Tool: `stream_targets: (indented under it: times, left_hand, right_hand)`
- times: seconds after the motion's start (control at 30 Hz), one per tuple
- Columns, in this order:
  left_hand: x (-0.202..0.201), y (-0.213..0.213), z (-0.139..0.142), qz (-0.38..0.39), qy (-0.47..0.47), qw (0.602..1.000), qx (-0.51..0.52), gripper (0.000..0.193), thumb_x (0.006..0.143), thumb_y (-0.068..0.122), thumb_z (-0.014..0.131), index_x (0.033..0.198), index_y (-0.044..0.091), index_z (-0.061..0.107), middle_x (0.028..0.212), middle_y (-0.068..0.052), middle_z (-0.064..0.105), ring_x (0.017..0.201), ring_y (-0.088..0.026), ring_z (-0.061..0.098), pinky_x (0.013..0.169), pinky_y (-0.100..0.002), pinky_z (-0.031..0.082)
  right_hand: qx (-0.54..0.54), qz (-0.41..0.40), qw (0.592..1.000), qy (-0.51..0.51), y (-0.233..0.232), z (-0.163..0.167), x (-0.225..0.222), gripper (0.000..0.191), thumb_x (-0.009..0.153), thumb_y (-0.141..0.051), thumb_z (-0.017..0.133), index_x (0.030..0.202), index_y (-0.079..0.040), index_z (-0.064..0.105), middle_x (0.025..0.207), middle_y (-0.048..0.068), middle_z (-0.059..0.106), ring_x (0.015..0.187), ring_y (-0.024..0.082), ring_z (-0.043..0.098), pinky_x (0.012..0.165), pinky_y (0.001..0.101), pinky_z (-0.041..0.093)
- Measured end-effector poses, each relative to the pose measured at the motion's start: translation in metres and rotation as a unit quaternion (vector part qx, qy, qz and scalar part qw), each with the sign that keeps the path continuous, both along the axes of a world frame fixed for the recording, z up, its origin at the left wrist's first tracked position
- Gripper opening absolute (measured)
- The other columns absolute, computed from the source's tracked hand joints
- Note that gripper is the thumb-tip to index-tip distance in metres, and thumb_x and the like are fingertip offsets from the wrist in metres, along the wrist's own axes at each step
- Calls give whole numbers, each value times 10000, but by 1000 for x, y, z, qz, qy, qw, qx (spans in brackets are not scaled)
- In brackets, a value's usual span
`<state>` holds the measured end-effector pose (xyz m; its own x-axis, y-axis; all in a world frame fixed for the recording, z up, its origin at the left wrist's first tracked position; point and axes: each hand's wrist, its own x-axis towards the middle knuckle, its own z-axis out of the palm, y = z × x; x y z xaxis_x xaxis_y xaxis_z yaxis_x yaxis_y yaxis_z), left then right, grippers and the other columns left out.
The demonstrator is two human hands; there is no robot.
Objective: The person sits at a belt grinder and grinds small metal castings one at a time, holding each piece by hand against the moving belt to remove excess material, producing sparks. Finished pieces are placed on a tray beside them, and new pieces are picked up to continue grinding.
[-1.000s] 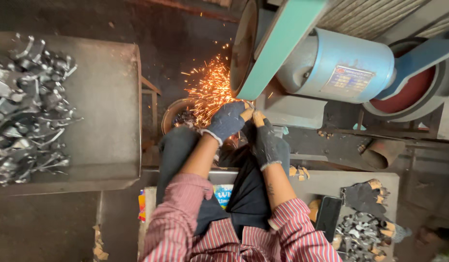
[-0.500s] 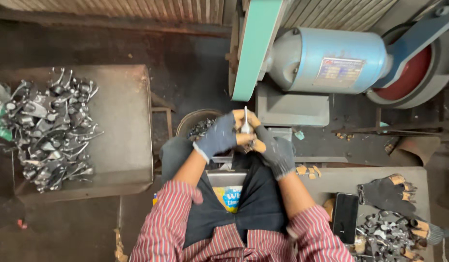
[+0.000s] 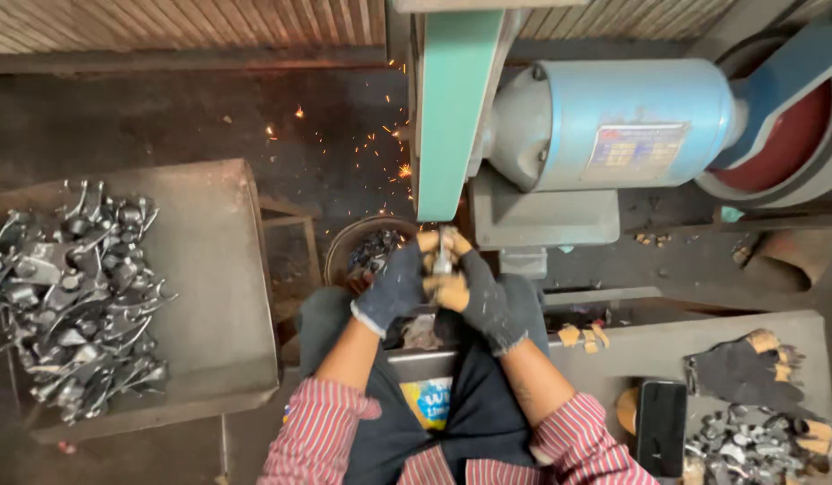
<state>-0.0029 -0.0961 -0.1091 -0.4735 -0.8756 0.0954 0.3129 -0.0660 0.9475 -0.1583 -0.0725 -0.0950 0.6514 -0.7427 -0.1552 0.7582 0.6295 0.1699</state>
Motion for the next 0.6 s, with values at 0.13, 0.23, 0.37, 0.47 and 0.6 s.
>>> stream_targets:
  times: [0.13,0.23,0.37,0.47,0.6]
  left_hand:
    - [2,-3,21,-4,-6,998,59,431,922,96,778,1318,-29,667,1218,-154,728,1116,-218,703,1006,-380,570]
    - [9,8,48,0,-112,986,-127,630,811,124,829,1382,28,580,1292,-166,676,1175,-253,661,1005,-385,542]
    - [14,48,84,102,-435,856,-262,773,731,196,911,1403,61,553,1209,-228,666,1063,-372,652,862,-441,523]
    - [7,76,106,139,-337,925,-104,738,756,187,838,1404,92,498,1159,-158,691,1044,-318,699,885,-416,545]
    - [5,94,131,76,-211,973,-46,687,708,192,872,1280,58,516,1123,-150,635,1029,-326,653,866,-412,558]
  right_hand:
    - [-230,-81,774,584,8,31,6,283,984,-213,683,1209,-47,638,932,-18,647,758,77,563,635,248,476]
    - [-328,-105,713,611,19,78,0,532,906,-176,725,1394,-59,547,1054,17,633,833,100,555,685,242,441]
    - [-336,-22,561,757,59,129,-6,590,894,-219,779,1407,-39,549,1138,79,716,944,133,676,798,264,528]
    - [-465,-70,241,849,78,131,-5,344,940,-193,762,1275,-156,695,1080,57,800,798,153,712,684,295,530]
    - [-35,13,921,388,89,114,-1,382,935,-255,650,1241,-28,674,1042,110,774,898,191,749,796,344,590]
